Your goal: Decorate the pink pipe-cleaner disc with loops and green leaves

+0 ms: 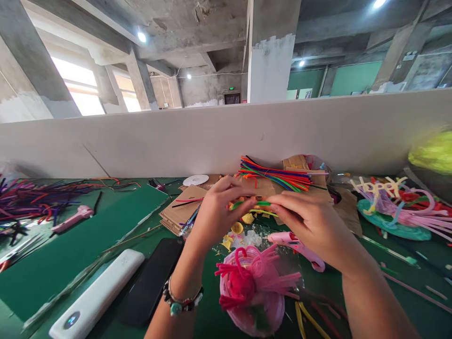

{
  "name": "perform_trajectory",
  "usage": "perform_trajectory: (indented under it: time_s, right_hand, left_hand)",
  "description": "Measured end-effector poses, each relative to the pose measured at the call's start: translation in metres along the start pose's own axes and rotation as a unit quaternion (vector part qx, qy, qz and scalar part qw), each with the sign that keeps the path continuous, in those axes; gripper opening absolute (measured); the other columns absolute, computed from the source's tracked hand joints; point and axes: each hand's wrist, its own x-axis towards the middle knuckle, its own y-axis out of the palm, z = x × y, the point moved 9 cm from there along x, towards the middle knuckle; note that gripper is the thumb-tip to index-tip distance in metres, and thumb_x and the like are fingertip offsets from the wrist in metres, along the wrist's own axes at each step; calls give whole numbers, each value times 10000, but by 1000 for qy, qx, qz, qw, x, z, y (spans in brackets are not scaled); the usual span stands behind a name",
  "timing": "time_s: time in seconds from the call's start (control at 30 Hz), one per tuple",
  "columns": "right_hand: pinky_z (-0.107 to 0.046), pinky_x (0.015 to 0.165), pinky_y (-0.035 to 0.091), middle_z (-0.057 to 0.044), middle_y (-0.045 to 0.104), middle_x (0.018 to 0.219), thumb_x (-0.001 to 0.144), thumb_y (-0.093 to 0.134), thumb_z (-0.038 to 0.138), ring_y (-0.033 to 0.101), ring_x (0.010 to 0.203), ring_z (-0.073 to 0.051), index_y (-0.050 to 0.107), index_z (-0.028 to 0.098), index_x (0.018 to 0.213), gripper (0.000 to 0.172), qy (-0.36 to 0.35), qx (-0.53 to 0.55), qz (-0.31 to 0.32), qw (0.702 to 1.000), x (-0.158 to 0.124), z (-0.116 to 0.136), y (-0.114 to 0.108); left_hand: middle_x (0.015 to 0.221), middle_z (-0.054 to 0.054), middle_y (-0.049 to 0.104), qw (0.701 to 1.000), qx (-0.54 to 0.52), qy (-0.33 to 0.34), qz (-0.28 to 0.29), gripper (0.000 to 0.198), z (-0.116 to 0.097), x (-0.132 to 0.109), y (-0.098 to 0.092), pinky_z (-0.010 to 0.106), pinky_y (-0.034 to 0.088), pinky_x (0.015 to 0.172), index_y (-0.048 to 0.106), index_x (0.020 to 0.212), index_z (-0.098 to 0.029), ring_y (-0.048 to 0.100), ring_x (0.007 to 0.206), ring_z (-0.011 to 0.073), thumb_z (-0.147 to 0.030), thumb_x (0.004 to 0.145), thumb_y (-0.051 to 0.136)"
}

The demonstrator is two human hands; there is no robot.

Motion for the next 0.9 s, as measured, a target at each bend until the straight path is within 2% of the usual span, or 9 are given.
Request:
perform_trajectory:
  time_s: [0.07,0.13,0.3,0.43,0.57,0.9]
  right_hand:
    - [-207,566,454,-4,661,736,853,441,166,606,633,-107,604,192,879,167,3,-7,-17,1000,0,0,-3]
    - [-205,548,449,9,656,709,850,451,166,599,603,-103,597,205,909,162,9,-21,-36,999,0,-1,-7]
    - [-212,585,471,-22,683,827,831,487,164,640,705,-126,550,185,942,130,3,-81,-104,991,-2,-1,-15]
    - [-212,515,452,-16,672,718,809,519,141,615,582,-116,555,176,829,53,-11,-121,-151,981,-3,1,-21]
    - [-206,547,458,-9,646,683,798,535,118,605,598,-107,555,179,797,64,-37,-109,-160,980,-1,8,-19]
    - [-199,532,454,4,620,620,796,525,93,588,569,-99,556,180,772,96,-70,-92,-180,977,-2,18,-8]
  left_hand:
    - [730,17,526,995,71,63,26,110,-15,-2,6,218,397,591,667,759,-163,470,654,100,-227,782,581]
    - [702,14,498,990,105,89,21,160,-22,-3,7,216,390,555,661,728,-152,451,617,97,-235,807,549]
    - [644,6,511,989,126,75,26,211,-20,-3,9,197,369,514,648,712,-135,448,558,80,-187,839,487]
    - [533,-20,477,979,189,68,35,284,-16,-4,11,202,317,464,608,601,-140,406,484,73,-220,838,475]
    - [551,-4,510,961,266,71,28,324,-15,-5,13,213,305,446,600,585,-140,425,476,82,-253,843,439]
    - [509,-9,492,951,297,81,41,364,-17,-5,19,217,281,424,563,498,-149,420,436,76,-211,825,414]
